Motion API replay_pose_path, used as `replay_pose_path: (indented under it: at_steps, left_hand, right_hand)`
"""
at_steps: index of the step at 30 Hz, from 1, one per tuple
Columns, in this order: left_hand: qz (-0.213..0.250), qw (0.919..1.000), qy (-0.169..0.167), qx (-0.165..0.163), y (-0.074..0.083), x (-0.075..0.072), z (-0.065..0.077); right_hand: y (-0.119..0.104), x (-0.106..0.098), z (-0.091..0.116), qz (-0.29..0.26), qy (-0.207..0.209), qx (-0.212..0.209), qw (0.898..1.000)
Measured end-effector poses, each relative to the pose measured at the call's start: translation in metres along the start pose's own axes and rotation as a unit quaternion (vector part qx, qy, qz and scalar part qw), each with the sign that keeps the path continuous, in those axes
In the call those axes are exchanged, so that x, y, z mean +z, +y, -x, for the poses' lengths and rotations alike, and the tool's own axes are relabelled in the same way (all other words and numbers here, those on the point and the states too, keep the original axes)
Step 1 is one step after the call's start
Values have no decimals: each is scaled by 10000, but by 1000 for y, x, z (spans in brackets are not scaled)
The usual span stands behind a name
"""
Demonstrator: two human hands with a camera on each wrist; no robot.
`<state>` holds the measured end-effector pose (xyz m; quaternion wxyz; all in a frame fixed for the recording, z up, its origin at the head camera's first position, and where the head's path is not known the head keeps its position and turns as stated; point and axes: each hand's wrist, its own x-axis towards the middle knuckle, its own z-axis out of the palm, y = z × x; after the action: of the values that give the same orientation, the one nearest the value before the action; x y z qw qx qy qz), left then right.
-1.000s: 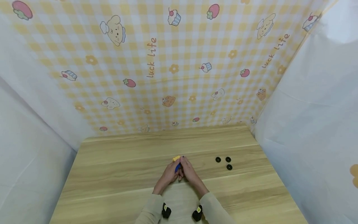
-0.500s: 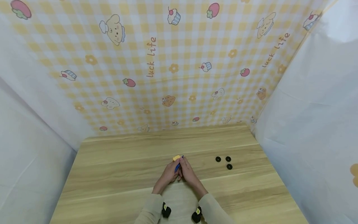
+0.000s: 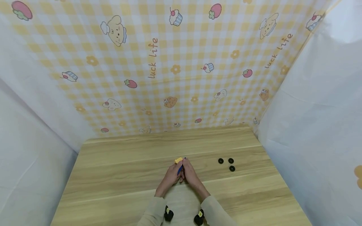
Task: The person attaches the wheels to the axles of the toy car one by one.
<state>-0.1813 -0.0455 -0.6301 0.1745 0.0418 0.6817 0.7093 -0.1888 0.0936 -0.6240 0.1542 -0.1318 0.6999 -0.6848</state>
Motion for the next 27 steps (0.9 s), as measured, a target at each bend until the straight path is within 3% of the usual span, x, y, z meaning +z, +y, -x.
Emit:
replay_pose_path:
  at_steps: [5,13,20,27]
  left_hand:
    - [-29,10000,44,39,0,0,0]
    - [-43,9999,90,-98,4,1,3]
    - [198,9998,-73,33,30,1,17]
    - [532,9983,219,89,11,3,11]
  right_hand:
    - [-19,2,6,112,6,-79,9999]
    - [-22,3,8,220,4,-91,9997]
    - [-22,4,8,272,36,-64,9996]
    - [-16,3,7,135,152,154,9997]
